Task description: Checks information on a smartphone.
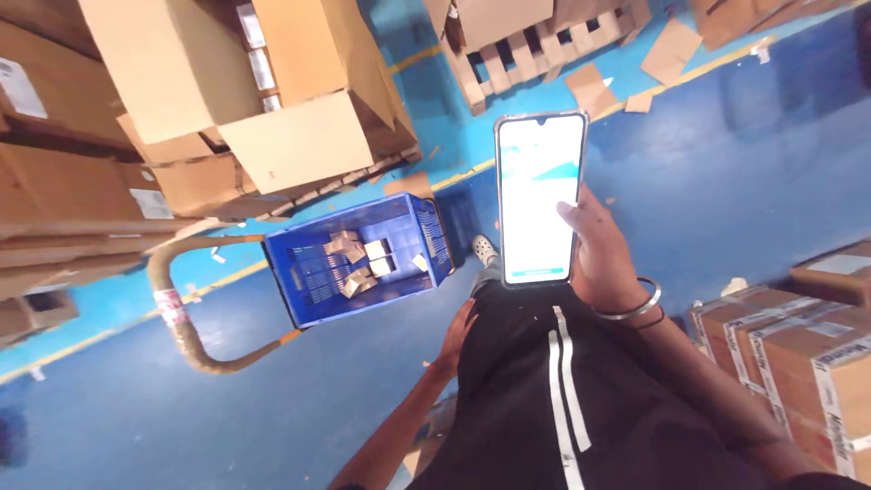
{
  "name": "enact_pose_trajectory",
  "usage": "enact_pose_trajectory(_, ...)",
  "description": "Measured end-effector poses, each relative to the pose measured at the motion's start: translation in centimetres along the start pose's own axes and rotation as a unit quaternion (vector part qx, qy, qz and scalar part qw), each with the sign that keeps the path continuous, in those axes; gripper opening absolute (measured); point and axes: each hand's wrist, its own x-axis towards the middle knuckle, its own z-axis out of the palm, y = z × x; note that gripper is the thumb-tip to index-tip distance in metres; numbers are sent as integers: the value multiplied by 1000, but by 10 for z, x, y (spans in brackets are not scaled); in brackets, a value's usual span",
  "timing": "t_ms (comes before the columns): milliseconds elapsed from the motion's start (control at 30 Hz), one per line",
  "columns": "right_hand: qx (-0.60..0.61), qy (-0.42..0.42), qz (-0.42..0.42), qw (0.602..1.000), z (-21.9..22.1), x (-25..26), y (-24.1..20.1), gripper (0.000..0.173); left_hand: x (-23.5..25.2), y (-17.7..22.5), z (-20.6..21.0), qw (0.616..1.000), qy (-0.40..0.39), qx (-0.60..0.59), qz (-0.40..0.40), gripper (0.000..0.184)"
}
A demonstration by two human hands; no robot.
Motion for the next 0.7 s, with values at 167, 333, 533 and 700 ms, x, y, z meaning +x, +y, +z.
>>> enact_pose_trajectory(167, 5, -25, -11, 1000, -2, -2, 2, 43, 0, 2, -1, 1000, -3, -4, -13, 42)
enact_pose_trajectory(333, 30, -39, -13, 999, -5, -1, 4, 41, 0, 0, -2, 1000, -6, -8, -7, 43)
enact_pose_trajectory(533, 24, -30, -2, 999, -2, 0, 2, 38, 1, 2, -3, 1000, 2, -19, -22, 42)
enact_pose_trajectory(700, 27, -43, -4, 999, -4, 2, 3, 40, 0, 0, -2, 1000, 4, -13, -16, 42)
